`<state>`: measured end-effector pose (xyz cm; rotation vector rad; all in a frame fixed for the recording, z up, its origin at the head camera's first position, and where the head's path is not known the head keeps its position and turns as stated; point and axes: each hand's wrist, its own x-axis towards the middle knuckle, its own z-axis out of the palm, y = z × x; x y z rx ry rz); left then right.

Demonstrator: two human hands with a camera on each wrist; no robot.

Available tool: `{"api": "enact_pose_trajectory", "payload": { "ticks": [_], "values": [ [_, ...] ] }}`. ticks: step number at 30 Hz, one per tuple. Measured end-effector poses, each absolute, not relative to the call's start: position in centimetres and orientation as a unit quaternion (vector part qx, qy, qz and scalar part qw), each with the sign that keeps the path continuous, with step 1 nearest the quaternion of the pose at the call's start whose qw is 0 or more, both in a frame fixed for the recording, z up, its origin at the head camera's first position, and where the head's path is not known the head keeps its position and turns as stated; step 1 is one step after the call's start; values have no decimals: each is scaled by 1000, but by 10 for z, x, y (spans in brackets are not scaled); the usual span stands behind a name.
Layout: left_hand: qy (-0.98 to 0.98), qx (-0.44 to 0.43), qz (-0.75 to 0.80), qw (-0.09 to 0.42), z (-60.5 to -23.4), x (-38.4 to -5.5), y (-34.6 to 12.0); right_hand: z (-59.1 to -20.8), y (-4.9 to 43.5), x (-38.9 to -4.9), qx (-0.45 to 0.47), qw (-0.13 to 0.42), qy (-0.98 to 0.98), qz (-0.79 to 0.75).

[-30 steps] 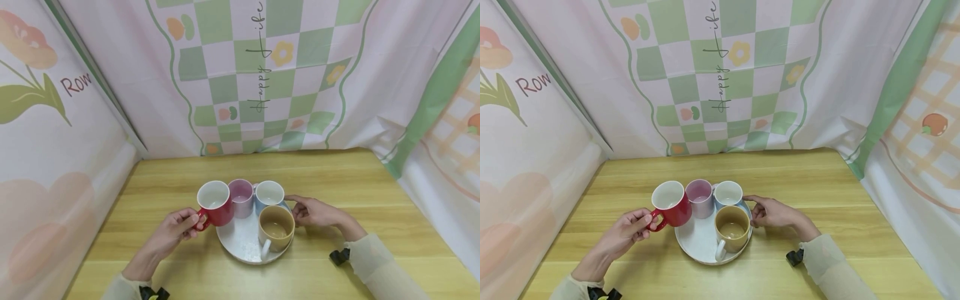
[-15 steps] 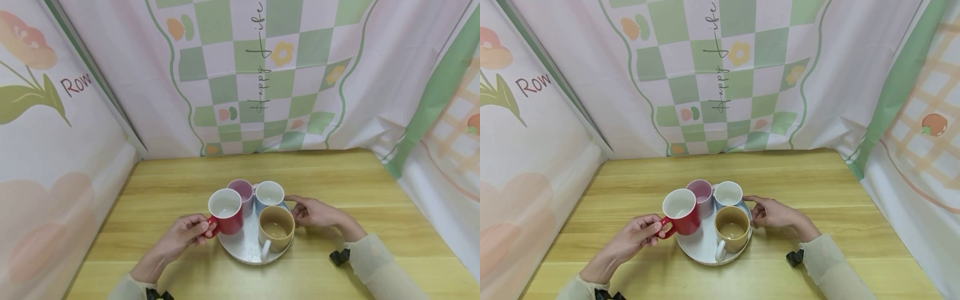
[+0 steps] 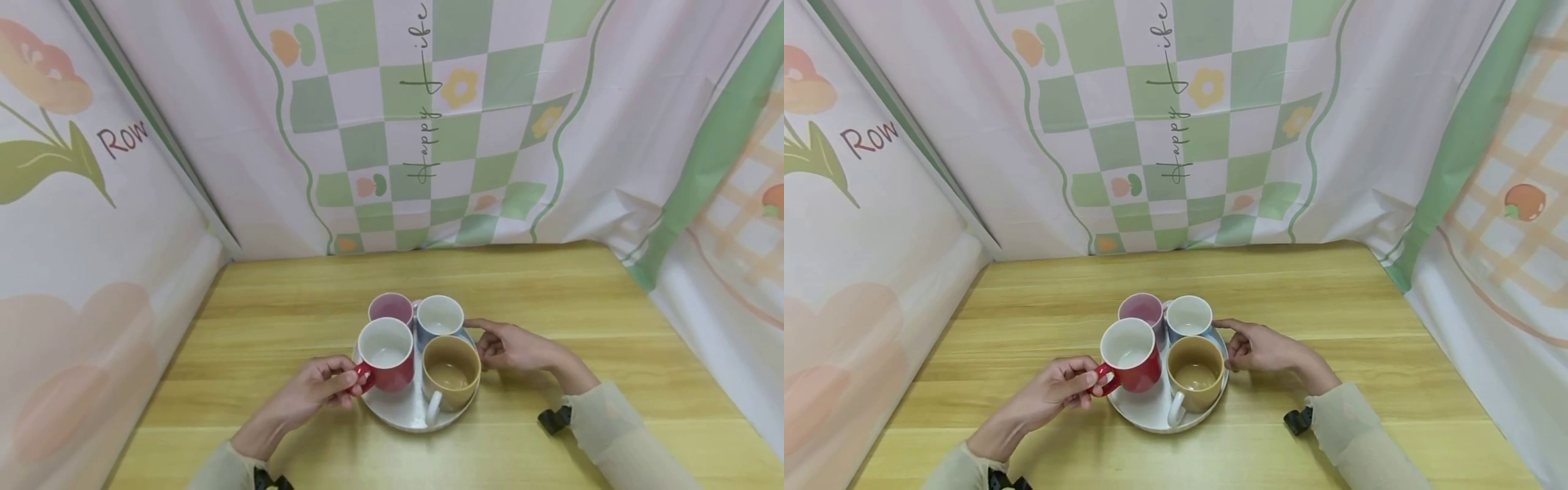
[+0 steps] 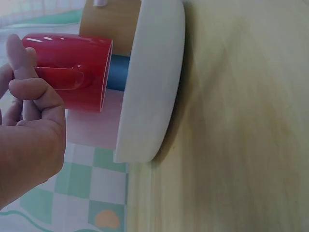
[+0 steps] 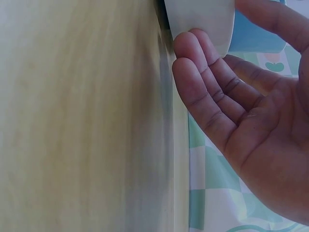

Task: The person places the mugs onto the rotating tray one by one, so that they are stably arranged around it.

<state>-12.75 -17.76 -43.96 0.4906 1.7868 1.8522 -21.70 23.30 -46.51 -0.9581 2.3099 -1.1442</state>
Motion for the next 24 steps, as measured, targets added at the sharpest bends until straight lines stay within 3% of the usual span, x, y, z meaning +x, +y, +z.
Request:
{"api": "enact_pose_trajectory", "payload": {
  "ticks": [24],
  "values": [
    [674, 226, 640, 291, -460, -144, -177, -468, 233, -219, -343, 192, 826, -405]
  ]
}}
